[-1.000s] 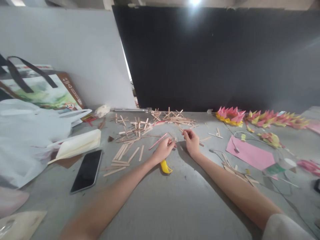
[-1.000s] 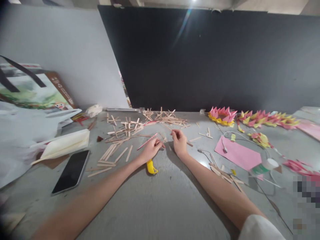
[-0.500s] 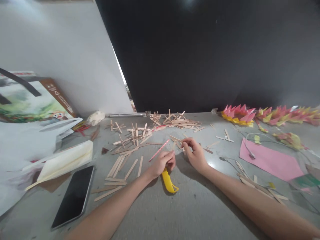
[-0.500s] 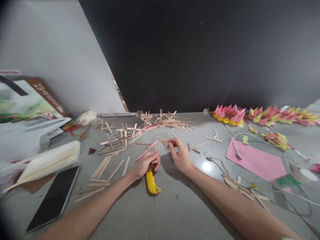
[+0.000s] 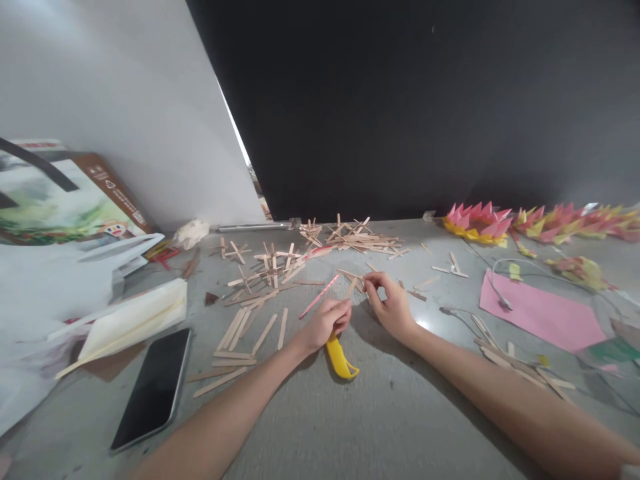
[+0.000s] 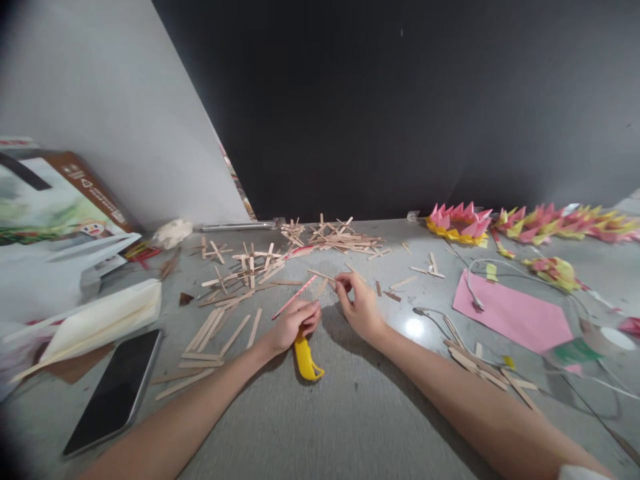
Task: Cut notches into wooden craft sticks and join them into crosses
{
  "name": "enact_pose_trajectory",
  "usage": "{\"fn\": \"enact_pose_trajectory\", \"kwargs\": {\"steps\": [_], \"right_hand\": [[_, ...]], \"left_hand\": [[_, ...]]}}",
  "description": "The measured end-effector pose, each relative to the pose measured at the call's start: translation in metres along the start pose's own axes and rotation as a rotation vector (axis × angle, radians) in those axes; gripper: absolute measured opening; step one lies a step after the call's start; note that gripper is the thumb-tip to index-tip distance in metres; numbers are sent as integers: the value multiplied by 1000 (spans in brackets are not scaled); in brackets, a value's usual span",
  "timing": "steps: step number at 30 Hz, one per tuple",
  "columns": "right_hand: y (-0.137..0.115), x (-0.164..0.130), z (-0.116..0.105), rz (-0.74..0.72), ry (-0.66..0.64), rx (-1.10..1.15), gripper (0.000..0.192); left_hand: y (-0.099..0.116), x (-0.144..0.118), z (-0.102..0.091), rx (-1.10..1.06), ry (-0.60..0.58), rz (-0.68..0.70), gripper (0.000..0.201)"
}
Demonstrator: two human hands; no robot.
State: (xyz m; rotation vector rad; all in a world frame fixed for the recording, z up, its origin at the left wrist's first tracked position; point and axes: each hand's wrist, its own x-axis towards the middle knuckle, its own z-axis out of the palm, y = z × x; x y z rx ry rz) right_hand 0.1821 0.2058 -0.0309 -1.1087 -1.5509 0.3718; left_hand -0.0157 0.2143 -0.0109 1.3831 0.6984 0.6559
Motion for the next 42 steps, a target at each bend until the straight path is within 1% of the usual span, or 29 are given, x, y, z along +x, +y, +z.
{"fn": "enact_pose_trajectory", "kwargs": {"steps": [4,9,12,15,21,26,32,35,39,42], "right_hand": [[-1,0,-1,-6,-28,18,14],[-3,1,-3,-48,-84,28,21],[-5,3,-4,-84,-140,51,26],[-4,4,-6,-80,-163,74,28],[2,6,-8,-42,-174,98,28],[3,2,-7,-63,-199,95,28],[2,-6,-3,-75,-164,55,22],[2,-8,-4,-65,-176,42,20],[1,-9,-5,-90,-192,53,20],[0,-10,-3,-99,-187,58,19]], "left_hand": [[-2,1,-2,-18,26,13,58],[-5,2,-3,-40,71,45,59],[-7,3,-4,-90,56,64,58],[-10,4,-6,-138,41,86,59],[-13,4,-8,-142,58,95,64],[-12,4,-5,-148,60,120,63],[-13,2,-5,-165,19,125,58],[-11,1,-5,-158,15,110,59],[-9,1,-4,-167,-47,99,60],[-9,2,-4,-155,-26,95,61]]}}
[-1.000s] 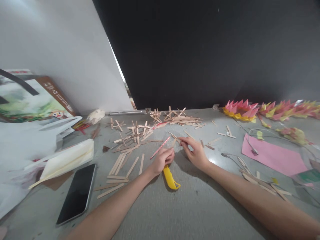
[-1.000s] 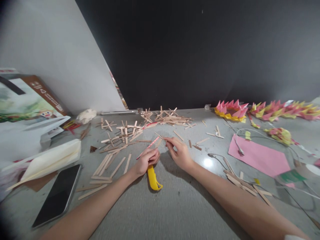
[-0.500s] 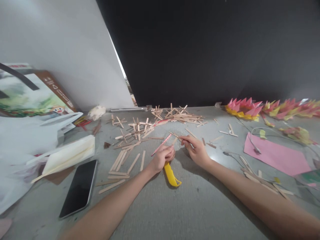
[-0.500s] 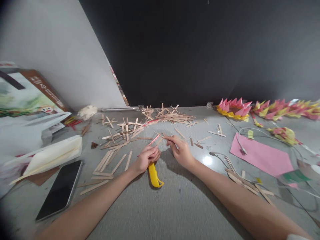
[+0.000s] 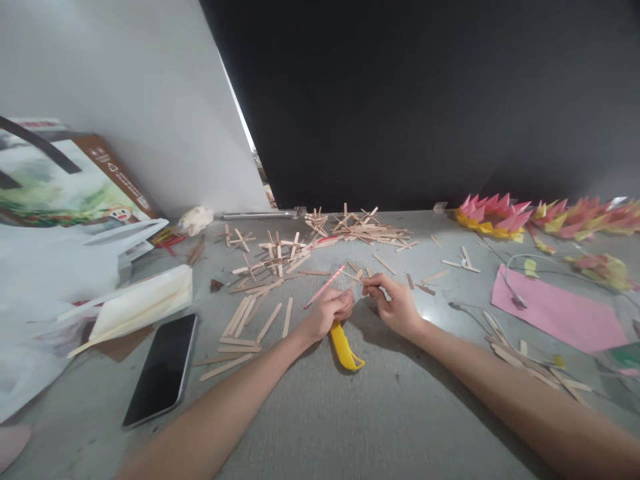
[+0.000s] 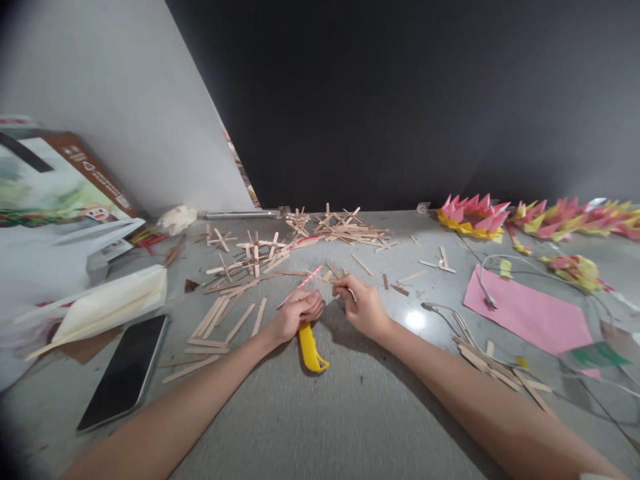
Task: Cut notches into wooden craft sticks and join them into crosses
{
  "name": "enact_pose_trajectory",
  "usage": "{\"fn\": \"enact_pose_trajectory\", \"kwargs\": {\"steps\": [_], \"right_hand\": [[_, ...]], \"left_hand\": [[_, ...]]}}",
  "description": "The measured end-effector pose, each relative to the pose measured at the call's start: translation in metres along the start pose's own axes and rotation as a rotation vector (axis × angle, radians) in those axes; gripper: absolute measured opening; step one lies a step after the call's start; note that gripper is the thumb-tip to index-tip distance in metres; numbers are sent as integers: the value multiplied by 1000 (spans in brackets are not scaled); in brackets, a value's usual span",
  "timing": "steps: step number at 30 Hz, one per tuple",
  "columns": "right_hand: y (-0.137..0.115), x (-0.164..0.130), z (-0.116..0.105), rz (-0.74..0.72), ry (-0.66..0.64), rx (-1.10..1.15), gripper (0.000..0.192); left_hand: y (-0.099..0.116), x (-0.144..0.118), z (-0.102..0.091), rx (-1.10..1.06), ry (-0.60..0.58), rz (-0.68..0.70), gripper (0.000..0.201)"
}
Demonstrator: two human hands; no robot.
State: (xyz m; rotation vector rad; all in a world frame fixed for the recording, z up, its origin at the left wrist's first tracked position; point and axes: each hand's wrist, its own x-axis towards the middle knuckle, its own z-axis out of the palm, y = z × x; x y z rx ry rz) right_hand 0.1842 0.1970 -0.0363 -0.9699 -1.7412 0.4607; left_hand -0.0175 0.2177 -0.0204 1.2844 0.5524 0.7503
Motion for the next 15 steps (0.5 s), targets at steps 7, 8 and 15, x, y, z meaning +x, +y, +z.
{"fn": "enact_pose_trajectory", "kwargs": {"steps": [7,8,15], "right_hand": [[-5,1,0,-114,-79,21,20],[-6,1,0,-122,-91,16,19],[-6,4,1,-90,-47,-21,21]], "left_hand": [[-1,-1,1,40,18,16,60],[-1,-1,2,31,23,23,60],[1,-1,5,12,66,35,49]]}}
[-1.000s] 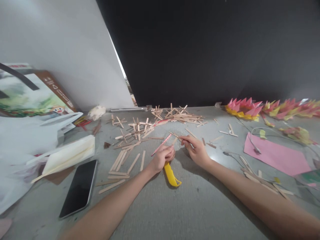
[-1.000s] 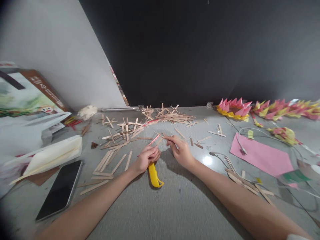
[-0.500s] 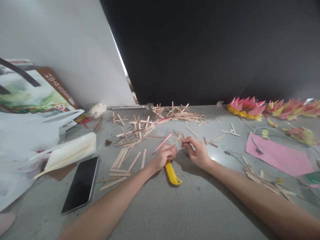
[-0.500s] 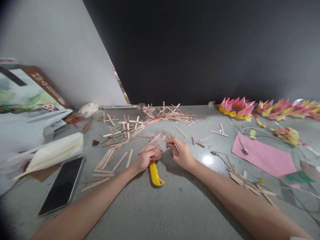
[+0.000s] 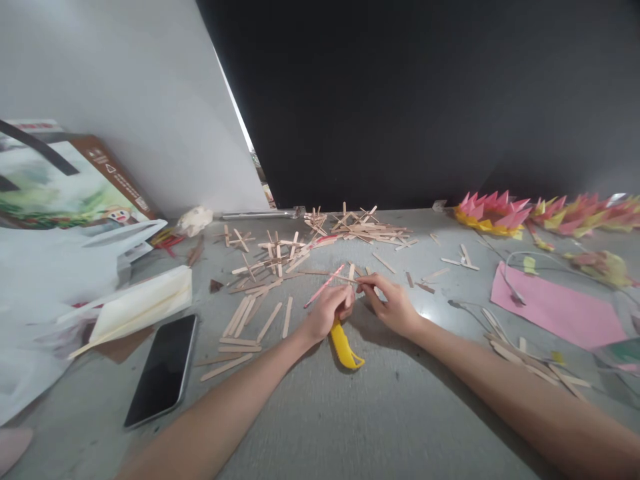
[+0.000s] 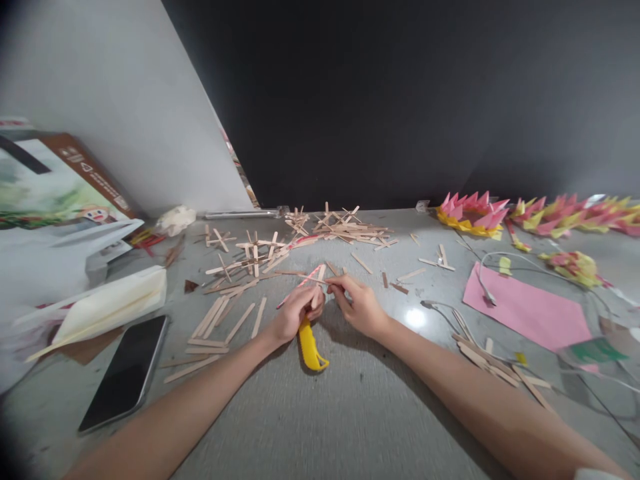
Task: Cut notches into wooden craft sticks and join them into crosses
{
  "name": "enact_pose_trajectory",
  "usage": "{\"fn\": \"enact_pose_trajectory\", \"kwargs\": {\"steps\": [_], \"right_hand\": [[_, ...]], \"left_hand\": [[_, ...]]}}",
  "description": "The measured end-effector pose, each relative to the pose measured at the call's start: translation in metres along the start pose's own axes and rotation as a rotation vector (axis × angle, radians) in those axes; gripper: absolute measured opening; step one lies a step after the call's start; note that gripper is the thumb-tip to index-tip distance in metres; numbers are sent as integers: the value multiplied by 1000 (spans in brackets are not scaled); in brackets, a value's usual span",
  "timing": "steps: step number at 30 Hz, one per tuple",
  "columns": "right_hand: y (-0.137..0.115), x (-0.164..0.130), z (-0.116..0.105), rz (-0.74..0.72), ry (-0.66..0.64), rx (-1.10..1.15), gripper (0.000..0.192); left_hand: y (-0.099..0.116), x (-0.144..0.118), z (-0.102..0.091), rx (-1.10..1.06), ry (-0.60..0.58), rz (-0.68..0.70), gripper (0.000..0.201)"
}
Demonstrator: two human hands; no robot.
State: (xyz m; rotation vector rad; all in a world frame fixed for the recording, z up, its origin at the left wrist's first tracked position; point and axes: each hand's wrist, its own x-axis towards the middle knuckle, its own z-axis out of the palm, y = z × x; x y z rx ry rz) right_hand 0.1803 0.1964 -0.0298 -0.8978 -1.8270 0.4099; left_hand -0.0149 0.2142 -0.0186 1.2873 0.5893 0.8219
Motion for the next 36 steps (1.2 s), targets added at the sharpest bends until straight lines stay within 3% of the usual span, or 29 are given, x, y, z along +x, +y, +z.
{"fn": "enact_pose_trajectory", "kwargs": {"steps": [8,14,24,32,36], "right_hand": [[5,4,-2,-77,76,-113,22],[9,7,-5,-111,54,-206,21],[13,6,-2,-125,154,-281,16],[16,9,-9,-84,68,-272,19],[22,15,-16,59,104,-475,18]], "left_hand": [[3,2,0,67,56,5,39],[10,0,8,212,118,-62,41],[4,5,6,197,97,-100,49],[3,5,8,158,145,-64,47],[1,7,7,40,232,12,45]]}}
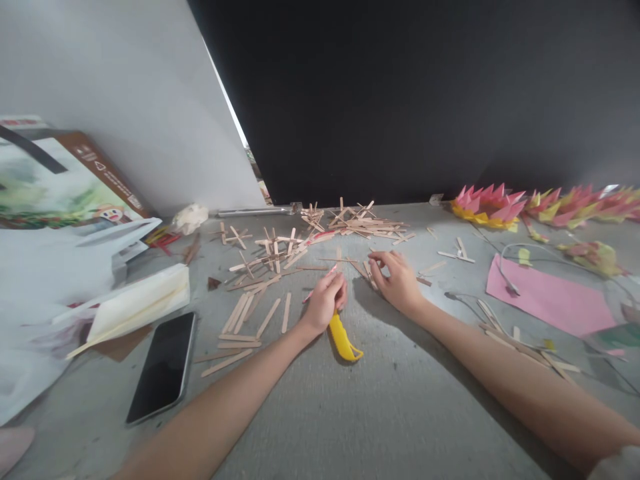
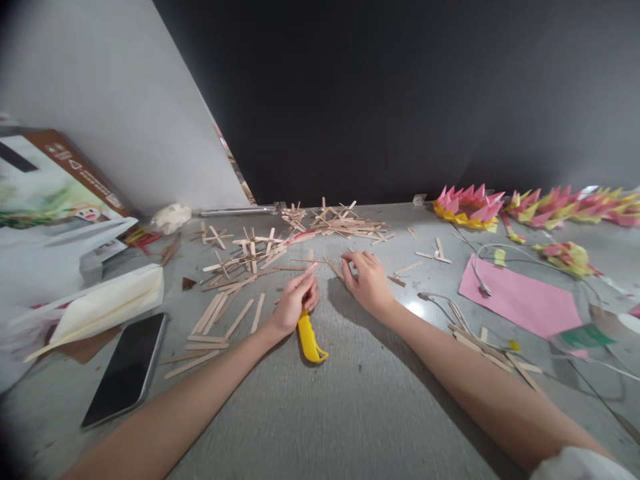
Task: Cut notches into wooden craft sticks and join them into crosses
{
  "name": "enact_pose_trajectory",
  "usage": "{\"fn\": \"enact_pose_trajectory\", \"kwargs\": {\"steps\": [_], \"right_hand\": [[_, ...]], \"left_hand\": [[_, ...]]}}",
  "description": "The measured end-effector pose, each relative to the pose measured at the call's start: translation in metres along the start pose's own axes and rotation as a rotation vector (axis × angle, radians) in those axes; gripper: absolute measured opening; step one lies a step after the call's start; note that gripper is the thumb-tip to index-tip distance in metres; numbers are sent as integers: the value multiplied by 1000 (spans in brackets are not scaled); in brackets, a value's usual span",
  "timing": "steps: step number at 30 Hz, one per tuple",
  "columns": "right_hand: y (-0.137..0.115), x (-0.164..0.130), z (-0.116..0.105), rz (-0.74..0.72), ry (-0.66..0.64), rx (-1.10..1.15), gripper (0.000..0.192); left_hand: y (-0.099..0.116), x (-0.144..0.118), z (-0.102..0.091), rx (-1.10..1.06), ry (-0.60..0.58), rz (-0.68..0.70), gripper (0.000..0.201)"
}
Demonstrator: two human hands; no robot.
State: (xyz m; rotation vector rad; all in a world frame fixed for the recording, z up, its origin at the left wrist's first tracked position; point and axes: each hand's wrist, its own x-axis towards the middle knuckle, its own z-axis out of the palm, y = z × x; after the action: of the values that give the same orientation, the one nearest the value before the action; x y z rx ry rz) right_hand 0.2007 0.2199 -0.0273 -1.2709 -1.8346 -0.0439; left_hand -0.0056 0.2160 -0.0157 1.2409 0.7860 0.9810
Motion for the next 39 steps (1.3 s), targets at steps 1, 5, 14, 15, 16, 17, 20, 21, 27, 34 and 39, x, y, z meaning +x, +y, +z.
{"fn": "enact_pose_trajectory", "kwargs": {"steps": [1,5,14,15,16,17,20,21,27,34,39], "right_hand": [[1,1,0,46,-10,-72,17],[1,-1,2,122,-129,-270,23],[12,-6,10,140,-231,-209,15],[13,-7,12,155,-229,-204,16],[15,-7,13,170,-224,-200,16],[16,-7,14,181,-217,-198,16],[20,-8,18,192,-199,-192,17],[21,-9,19,191,-196,-187,17],[20,-5,15,252,-128,22,22],[-8,-1,9,357,-28,694,30],[-19,1,10,338,-57,857,32]], "left_hand": [[0,1,0,-23,14,3,45],[1,2,1,-73,36,17,46],[2,1,1,-48,39,19,45],[2,1,2,-45,39,20,45],[2,1,2,-42,40,22,45],[2,1,2,-40,42,23,45],[2,1,2,-35,44,25,45],[1,1,2,-34,46,24,45],[-1,1,0,-25,47,15,44],[0,1,1,17,54,20,46],[1,1,1,32,-3,12,50]]}}
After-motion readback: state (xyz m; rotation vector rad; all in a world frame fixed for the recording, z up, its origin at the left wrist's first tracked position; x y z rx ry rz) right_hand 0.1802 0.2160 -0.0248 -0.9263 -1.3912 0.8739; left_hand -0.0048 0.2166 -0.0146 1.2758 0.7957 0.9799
